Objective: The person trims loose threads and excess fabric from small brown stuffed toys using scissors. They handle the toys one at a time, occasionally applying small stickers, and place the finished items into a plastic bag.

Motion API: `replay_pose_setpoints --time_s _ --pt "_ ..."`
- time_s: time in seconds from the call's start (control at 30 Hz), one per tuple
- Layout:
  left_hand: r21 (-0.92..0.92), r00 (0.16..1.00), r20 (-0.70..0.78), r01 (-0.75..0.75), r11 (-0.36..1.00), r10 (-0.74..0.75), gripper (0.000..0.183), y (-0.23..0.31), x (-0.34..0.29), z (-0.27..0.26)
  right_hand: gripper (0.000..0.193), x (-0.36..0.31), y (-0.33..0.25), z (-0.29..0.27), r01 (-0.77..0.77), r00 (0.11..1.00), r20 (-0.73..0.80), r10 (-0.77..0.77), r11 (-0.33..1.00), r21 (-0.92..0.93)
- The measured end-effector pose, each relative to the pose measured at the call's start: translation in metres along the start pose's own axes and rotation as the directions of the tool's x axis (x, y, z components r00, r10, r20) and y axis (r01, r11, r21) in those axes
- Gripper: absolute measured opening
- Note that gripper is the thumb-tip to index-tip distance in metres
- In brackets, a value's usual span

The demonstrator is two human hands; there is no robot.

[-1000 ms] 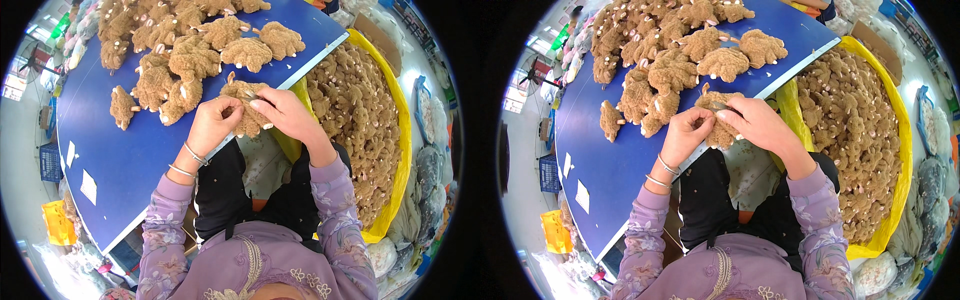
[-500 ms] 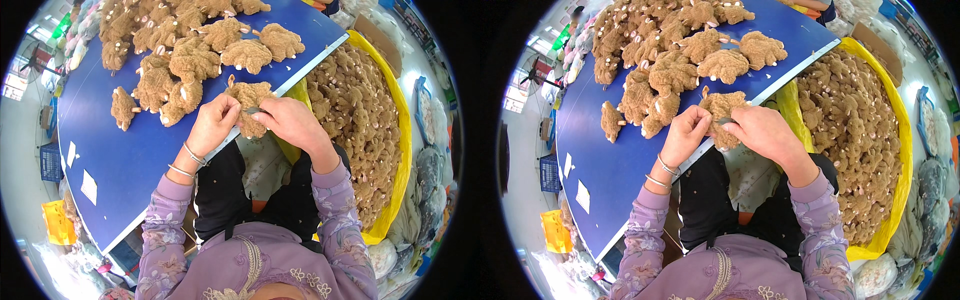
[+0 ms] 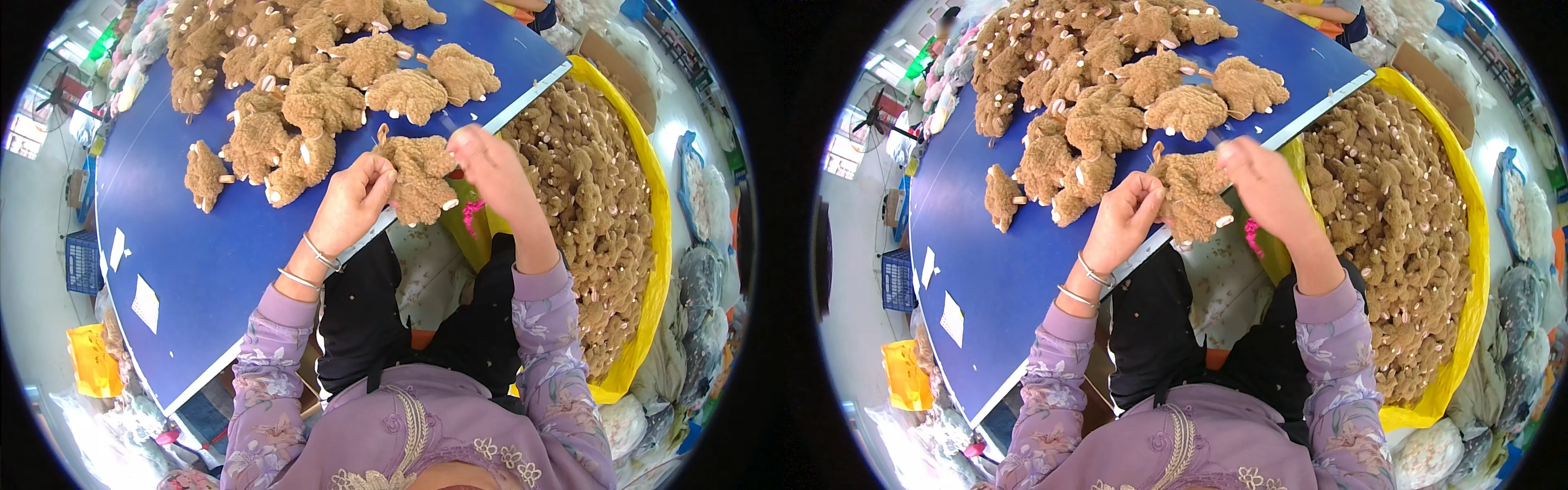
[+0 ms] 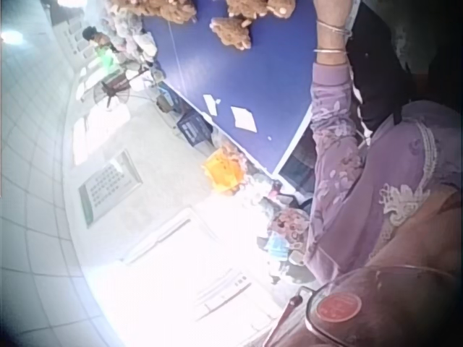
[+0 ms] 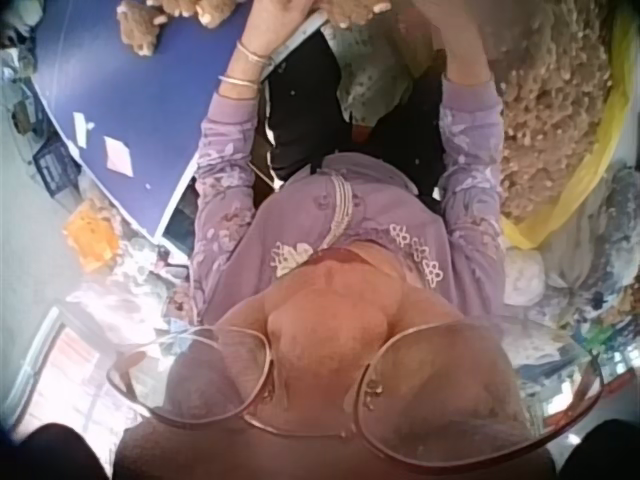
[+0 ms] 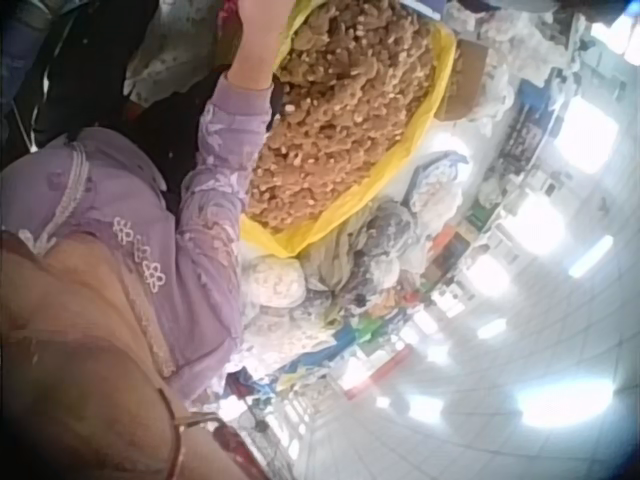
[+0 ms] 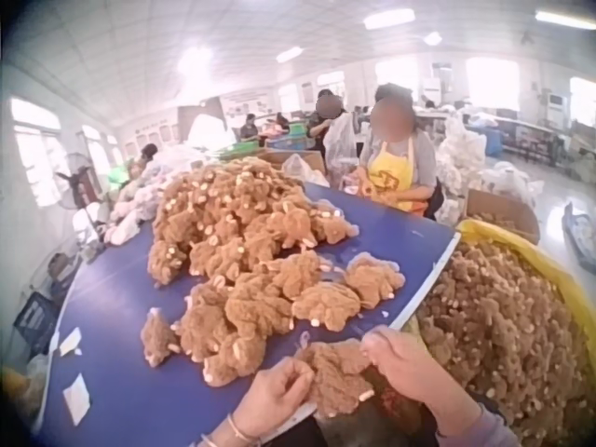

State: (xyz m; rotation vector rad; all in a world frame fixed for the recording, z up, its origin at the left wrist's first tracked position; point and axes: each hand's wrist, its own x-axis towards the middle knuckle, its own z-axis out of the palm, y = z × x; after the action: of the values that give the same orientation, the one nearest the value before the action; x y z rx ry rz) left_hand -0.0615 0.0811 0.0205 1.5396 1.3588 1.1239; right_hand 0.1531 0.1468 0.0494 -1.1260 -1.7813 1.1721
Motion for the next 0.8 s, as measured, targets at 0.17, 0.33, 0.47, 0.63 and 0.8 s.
replay_pose_setpoints --time_s 0.17,0.33,0.47,0.63,0.8 --pt "0.089 0.97 0.166 -0.192 0.977 0.176 0.011 0.01 -0.005 0.0 0.041 0.005 0.011 0.005 0.063 0.981 -0.174 -0.086 0.989 -0.136" --pt "-0.016 0.938 0.201 -0.284 0.959 0.281 0.013 0.021 -0.016 -0.002 0.03 0.003 0.011 0.005 -0.119 0.991 0.057 0.123 0.991 -0.064" --pt "-0.201 0.651 0.757 0.151 0.968 0.056 0.014 0.062 -0.036 -0.042 0.02 -0.003 0.01 -0.007 -0.051 0.998 0.055 0.044 0.991 0.126" --pt "0.029 0.998 0.044 -0.035 0.999 0.033 0.072 0.034 -0.024 -0.025 0.015 -0.011 0.016 -0.004 -0.106 0.988 0.148 0.052 0.919 0.381" --pt "-0.146 0.974 0.211 0.118 0.982 -0.086 0.046 0.025 -0.01 -0.004 0.013 -0.009 0.017 0.013 0.038 0.999 0.013 -0.042 0.98 0.196"
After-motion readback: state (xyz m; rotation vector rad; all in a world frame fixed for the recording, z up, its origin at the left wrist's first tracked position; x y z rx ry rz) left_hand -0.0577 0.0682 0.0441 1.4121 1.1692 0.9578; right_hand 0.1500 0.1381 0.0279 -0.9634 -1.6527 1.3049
